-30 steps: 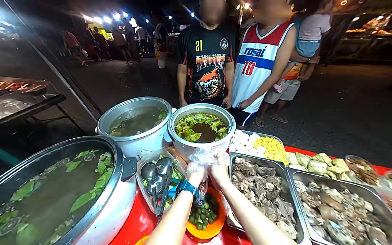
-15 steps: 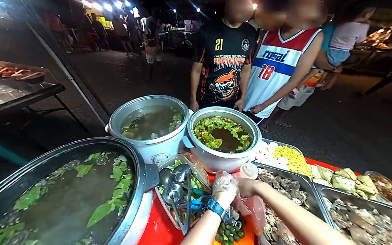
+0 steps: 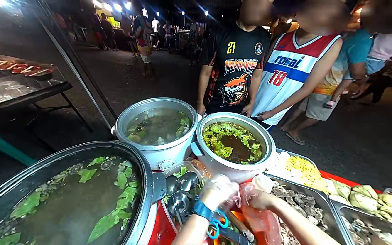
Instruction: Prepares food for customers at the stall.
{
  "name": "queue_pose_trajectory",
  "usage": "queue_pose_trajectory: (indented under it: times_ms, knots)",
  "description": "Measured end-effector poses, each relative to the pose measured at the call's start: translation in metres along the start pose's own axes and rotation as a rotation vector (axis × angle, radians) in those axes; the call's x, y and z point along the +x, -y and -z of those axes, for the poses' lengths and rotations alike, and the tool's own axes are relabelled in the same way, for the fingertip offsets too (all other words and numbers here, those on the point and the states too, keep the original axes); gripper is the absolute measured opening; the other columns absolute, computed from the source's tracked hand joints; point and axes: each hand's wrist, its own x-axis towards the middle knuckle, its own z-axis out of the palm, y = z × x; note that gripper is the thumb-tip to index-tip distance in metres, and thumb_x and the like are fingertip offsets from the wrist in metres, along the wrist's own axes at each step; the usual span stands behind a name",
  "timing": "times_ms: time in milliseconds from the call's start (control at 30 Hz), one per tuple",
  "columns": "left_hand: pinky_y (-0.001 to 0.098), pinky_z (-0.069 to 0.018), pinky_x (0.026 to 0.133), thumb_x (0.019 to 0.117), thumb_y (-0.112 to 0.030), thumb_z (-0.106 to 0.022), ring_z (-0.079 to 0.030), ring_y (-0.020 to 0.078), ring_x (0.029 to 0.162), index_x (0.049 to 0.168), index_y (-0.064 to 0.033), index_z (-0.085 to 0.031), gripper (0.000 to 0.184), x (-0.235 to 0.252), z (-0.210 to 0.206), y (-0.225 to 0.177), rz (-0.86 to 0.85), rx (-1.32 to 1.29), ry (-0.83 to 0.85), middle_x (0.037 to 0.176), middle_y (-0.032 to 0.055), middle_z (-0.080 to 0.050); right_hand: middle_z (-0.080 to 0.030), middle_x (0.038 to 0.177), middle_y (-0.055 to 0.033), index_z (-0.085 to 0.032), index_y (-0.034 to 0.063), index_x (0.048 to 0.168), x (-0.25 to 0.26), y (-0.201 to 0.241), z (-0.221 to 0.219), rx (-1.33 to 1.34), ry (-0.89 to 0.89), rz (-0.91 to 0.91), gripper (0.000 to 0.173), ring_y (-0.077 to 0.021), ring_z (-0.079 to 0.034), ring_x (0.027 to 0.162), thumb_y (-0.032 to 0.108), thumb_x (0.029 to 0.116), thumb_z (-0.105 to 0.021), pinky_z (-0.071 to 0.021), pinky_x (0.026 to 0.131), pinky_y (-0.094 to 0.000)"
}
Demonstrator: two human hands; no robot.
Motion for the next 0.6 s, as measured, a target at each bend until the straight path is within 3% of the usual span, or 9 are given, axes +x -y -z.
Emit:
queue_pose_trajectory:
  times_ms: [67, 133, 200, 267, 333, 367, 500, 533, 600]
  knots:
    - [0.0484, -0.0427, 0.112, 0.1024, -0.031, -0.057, -0.058, 0.0305, 0.129, 0.127, -0.0019, -0.068, 0.04, 0.013, 0.04, 0.02, 0.183, 0.102, -0.128, 0.133, 0.018, -0.065, -0.065, 0.109, -0.016, -0.059, -0.0052, 0.124, -0.015, -0.014, 0.007, 0.331, 0.096, 0.088, 0.03, -0.0229, -0.064, 0.099, 0.017, 0.106, -0.05, -0.0524, 0.091, -0.0432]
    - [0.053, -0.0435, 0.109, 0.1025, -0.028, -0.054, -0.056, 0.0327, 0.132, 0.132, -0.0046, -0.064, 0.039, 0.044, 0.056, 0.042, 0.372, 0.225, -0.2, 0.138, 0.018, -0.062, -0.068, 0.109, -0.0172, -0.062, -0.0039, 0.122, -0.026, -0.015, 0.013, 0.338, -0.002, 0.041, 0.035, -0.0255, -0.068, 0.098, 0.025, 0.1092, -0.049, -0.0554, 0.09, -0.0456]
    - [0.0556, -0.0444, 0.108, 0.096, -0.031, -0.063, -0.054, 0.0364, 0.133, 0.141, -0.005, -0.056, 0.053, 0.074, 0.046, 0.064, 0.48, 0.291, -0.239, 0.14, 0.0219, -0.058, -0.072, 0.109, -0.0229, -0.073, -0.0007, 0.111, -0.028, 0.0, 0.006, 0.018, -0.298, -0.077, 0.035, -0.038, -0.07, 0.102, 0.031, 0.1026, -0.059, -0.0544, 0.09, -0.0583]
    - [0.0573, -0.0402, 0.112, 0.0957, -0.035, -0.064, -0.048, 0.0406, 0.138, 0.149, -0.0029, -0.049, 0.064, 0.091, 0.032, 0.079, 0.506, 0.334, -0.23, 0.146, 0.0269, -0.05, -0.067, 0.128, -0.0234, -0.07, 0.0039, 0.123, -0.032, 0.023, -0.009, -0.163, -0.518, -0.165, 0.033, -0.0439, -0.066, 0.115, 0.027, 0.1005, -0.061, -0.0531, 0.092, -0.0636]
    - [0.0559, -0.0419, 0.111, 0.0967, -0.036, -0.062, -0.051, 0.0372, 0.136, 0.137, -0.0035, -0.061, 0.052, 0.095, 0.031, 0.077, 0.515, 0.39, -0.224, 0.143, 0.0221, -0.056, -0.063, 0.136, -0.0211, -0.058, 0.0134, 0.144, -0.026, 0.029, -0.018, -0.268, -0.606, -0.124, 0.042, -0.0431, -0.066, 0.116, 0.02, 0.1021, -0.056, -0.0562, 0.088, -0.0608]
    - [0.0561, -0.0451, 0.108, 0.0973, -0.034, -0.061, -0.054, 0.0365, 0.133, 0.133, -0.0042, -0.064, 0.047, 0.095, 0.035, 0.073, 0.518, 0.41, -0.244, 0.14, 0.0204, -0.059, -0.065, 0.132, -0.0217, -0.058, 0.0143, 0.145, -0.022, 0.027, -0.019, -0.272, -0.559, -0.102, 0.042, -0.0436, -0.066, 0.117, 0.02, 0.1032, -0.053, -0.0555, 0.09, -0.0609]
    - [0.0525, -0.0452, 0.108, 0.1011, -0.029, -0.058, -0.06, 0.0309, 0.126, 0.122, -0.0081, -0.07, 0.032, 0.066, 0.042, 0.063, 0.281, 0.288, -0.29, 0.129, 0.0154, -0.067, -0.062, 0.127, -0.0342, -0.064, -0.0082, 0.125, 0.001, -0.004, -0.016, -0.199, 0.057, -0.008, 0.037, -0.0512, -0.057, 0.125, 0.021, 0.1036, -0.055, -0.0403, 0.104, -0.0713]
    - [0.0517, -0.046, 0.108, 0.0995, -0.027, -0.06, -0.061, 0.0299, 0.124, 0.119, -0.0085, -0.071, 0.029, 0.056, 0.037, 0.065, 0.182, 0.251, -0.304, 0.125, 0.0147, -0.068, -0.062, 0.128, -0.0349, -0.064, -0.0091, 0.125, 0.007, -0.01, -0.021, -0.209, 0.13, 0.01, 0.036, -0.0515, -0.056, 0.125, 0.019, 0.1039, -0.055, -0.0389, 0.104, -0.072]
    - [0.048, -0.0423, 0.113, 0.0958, -0.024, -0.064, -0.057, 0.0288, 0.13, 0.118, -0.0093, -0.074, 0.029, 0.033, 0.023, 0.062, 0.05, 0.148, -0.296, 0.132, 0.0148, -0.066, -0.062, 0.126, -0.0353, -0.066, -0.0097, 0.121, 0.009, -0.01, -0.026, -0.194, 0.055, -0.008, 0.034, -0.0519, -0.058, 0.123, 0.017, 0.102, -0.058, -0.0413, 0.102, -0.072]
